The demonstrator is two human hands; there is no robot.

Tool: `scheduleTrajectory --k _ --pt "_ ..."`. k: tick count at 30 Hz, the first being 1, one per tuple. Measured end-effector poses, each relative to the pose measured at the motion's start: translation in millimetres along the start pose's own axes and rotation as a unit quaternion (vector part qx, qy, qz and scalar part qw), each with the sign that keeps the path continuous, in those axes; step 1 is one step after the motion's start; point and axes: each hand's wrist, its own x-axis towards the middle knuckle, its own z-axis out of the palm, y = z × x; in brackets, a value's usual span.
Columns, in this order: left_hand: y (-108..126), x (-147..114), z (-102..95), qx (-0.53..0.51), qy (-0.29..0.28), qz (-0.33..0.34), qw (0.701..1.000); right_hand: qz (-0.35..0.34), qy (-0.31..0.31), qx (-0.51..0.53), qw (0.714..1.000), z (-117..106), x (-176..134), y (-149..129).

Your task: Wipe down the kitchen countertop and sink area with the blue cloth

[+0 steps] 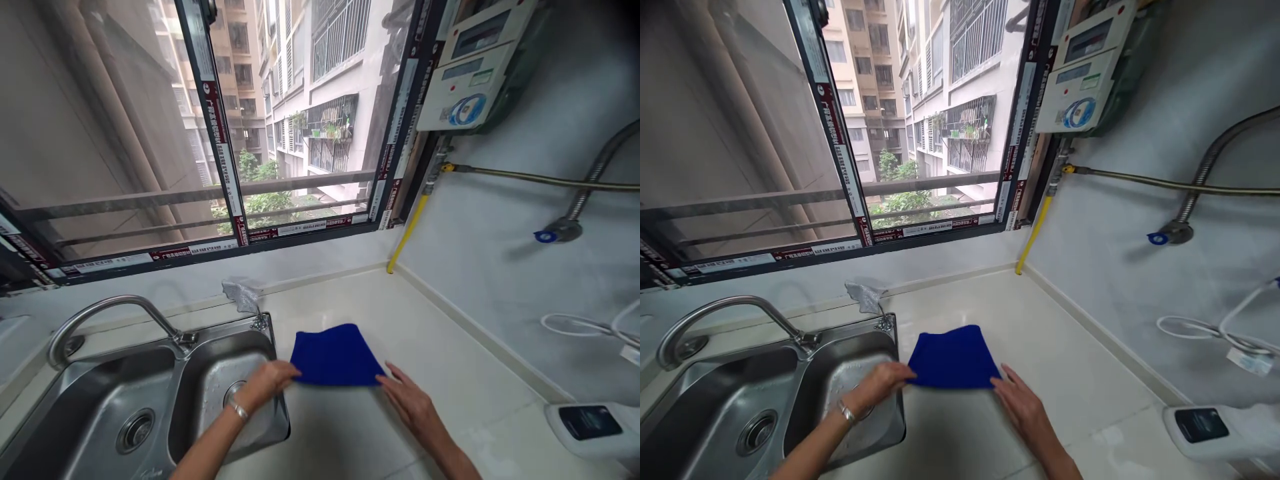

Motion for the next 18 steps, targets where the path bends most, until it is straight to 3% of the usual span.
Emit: scheduleTrajectory --k 4,6,8,12,18 --pt "0.0 -53.8 61.2 -0.004 -0.069 -0.031 0.997 0.002 -0.046 0.027 0.999 28.0 -77.6 -31.0" --pt "-0.2 -72.0 72.9 -0.032 -0.076 -0.060 0.995 0.023 -0.068 0.053 0.996 32.3 -99.0 -44.3" --pt "-1.8 -79.3 71.2 -0.076 -0.070 -0.084 0.991 0.069 -0.082 0.067 0.992 31.1 -103.0 -51.2" --pt "-6.0 -55.2 50.7 -0.137 0.010 -0.126 0.983 0.157 -0.073 0.051 0.984 29.6 -68.7 -34.4" --pt "-12.4 20.0 27.4 -0.155 0.228 -0.193 0.942 0.199 -0.051 -0.027 0.978 57.0 8.8 29.1"
